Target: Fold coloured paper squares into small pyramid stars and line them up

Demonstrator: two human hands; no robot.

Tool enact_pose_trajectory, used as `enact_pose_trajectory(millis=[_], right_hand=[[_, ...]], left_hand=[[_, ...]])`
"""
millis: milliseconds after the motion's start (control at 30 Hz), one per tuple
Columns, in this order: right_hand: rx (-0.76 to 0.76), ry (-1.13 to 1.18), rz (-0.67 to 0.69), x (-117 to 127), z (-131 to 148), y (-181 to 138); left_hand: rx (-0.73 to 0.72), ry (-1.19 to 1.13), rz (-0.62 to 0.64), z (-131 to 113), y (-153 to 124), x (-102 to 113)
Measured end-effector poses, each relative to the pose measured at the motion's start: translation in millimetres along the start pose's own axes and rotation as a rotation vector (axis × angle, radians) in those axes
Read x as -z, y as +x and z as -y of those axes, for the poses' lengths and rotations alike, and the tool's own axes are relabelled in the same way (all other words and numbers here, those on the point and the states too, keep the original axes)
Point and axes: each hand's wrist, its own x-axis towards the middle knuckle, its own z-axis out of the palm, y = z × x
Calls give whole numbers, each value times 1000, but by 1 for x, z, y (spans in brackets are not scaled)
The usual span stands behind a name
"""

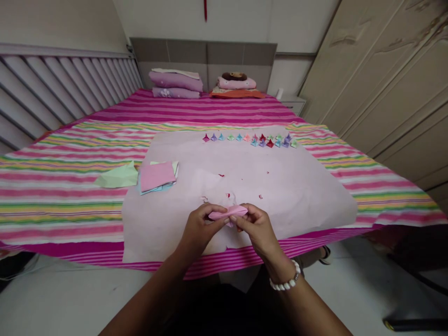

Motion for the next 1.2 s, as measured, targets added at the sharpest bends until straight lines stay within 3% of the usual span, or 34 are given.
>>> enact_pose_trajectory(millis=[200,400,667,833,1000,1133,1200], right_hand=[[65,0,-15,2,4,1],[256,-186,44,8,15,2],[168,-46,16,7,8,1],[177,-73,-25,4,6,1],[203,-109,-113,-2,8,-2],[198,-113,-79,-2,7,-6],[170,-65,-39,-2,8,-6]], left_hand=[[-113,83,-8,-3,2,4],[71,-82,140,-7,-1,5],[242,-269,-4,2,1,5],[259,-490,24,3,-1,-2],[325,-551,56,5,-5,-14],[377,-573,-14,6,-3,-14],[349,-563,10,4,-2,-11]])
